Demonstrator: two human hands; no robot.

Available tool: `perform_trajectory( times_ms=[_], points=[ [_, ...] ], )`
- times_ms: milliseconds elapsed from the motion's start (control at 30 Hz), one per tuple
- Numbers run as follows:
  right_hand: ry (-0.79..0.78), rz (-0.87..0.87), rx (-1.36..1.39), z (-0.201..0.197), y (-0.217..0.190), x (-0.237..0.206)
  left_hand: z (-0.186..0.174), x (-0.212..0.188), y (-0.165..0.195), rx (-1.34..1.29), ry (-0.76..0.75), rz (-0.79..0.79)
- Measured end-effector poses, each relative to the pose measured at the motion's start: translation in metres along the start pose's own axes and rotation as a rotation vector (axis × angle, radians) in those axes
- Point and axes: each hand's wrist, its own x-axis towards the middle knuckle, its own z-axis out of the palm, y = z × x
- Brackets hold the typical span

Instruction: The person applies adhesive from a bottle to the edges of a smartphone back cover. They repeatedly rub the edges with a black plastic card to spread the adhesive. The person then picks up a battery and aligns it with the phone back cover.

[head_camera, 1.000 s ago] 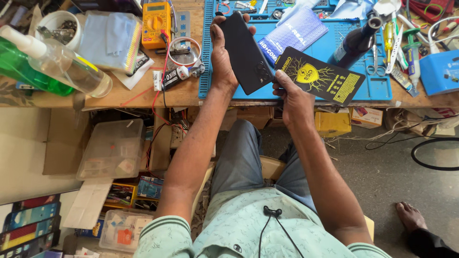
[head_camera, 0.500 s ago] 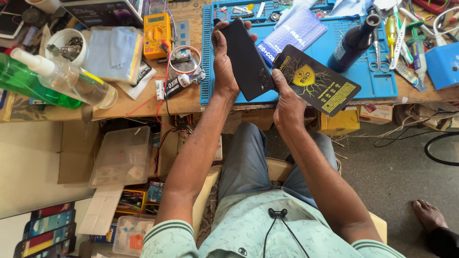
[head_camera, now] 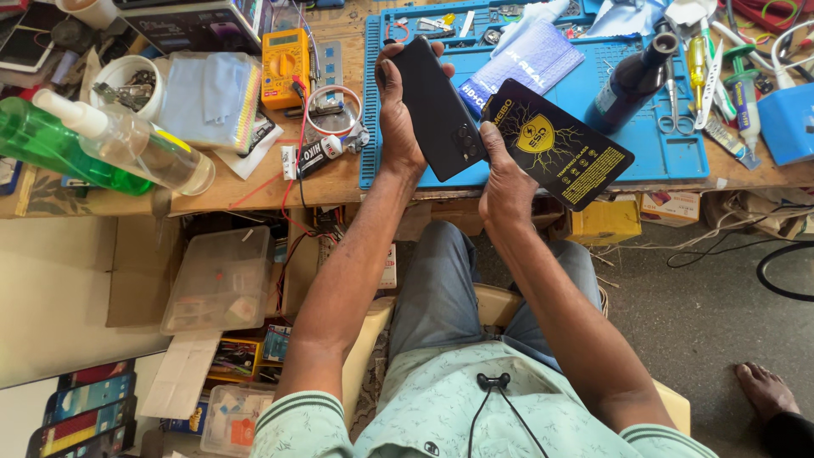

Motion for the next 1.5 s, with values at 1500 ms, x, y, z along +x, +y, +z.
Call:
perform_trajectory(
  times_ms=[1500],
  points=[
    [-0.114,0.094,-0.183,0.004,-0.042,-0.023,-0.011,-0.005,-0.008,-0.065,0.005,0.005]
  ],
)
